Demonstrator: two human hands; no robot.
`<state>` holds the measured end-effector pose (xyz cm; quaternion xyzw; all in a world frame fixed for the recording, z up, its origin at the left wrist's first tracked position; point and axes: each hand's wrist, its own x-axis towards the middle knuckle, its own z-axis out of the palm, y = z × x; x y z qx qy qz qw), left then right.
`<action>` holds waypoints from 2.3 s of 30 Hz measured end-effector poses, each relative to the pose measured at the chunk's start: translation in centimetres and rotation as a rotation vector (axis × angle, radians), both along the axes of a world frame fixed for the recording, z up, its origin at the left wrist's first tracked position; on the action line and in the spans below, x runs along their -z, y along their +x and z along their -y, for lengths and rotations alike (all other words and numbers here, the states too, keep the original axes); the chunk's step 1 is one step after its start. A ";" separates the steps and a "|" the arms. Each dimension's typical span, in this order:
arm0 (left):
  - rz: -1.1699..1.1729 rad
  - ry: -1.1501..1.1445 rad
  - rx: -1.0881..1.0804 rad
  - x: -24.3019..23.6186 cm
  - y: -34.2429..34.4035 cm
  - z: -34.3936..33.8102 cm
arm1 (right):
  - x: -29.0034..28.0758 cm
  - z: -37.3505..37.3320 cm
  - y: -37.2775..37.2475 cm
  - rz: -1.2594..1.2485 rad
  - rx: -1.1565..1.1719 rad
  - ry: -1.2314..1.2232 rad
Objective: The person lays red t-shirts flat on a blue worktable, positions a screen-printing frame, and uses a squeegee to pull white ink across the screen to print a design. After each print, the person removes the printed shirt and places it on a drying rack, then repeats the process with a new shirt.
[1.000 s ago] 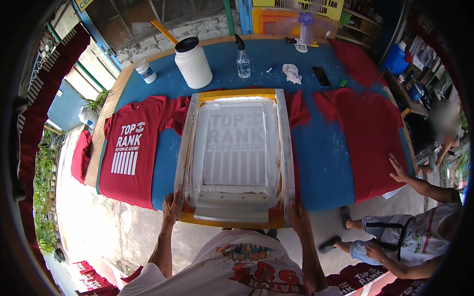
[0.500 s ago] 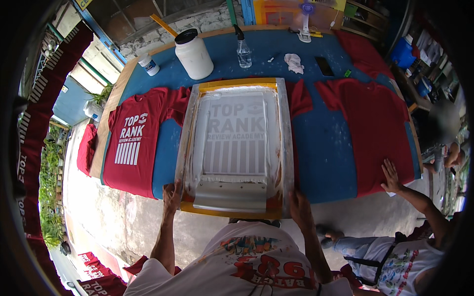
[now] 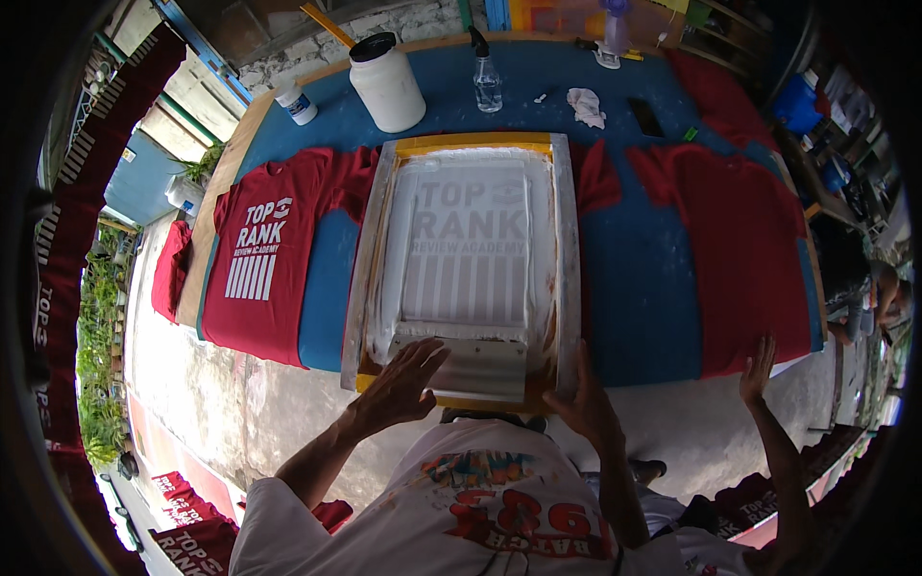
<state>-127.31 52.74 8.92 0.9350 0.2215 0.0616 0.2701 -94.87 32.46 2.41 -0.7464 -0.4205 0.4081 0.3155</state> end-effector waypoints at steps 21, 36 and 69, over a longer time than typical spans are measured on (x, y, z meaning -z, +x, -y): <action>-0.081 0.006 -0.055 -4.5 5.4 -3.8 | 3.5 0.2 -0.8 0.052 -0.089 0.105; -0.064 0.230 -0.043 1.2 3.2 2.6 | -1.5 -0.8 -1.2 -0.003 -0.049 -0.210; -0.133 0.260 -0.127 2.3 17.9 -32.9 | -1.7 -1.4 -1.6 0.063 -0.040 -0.175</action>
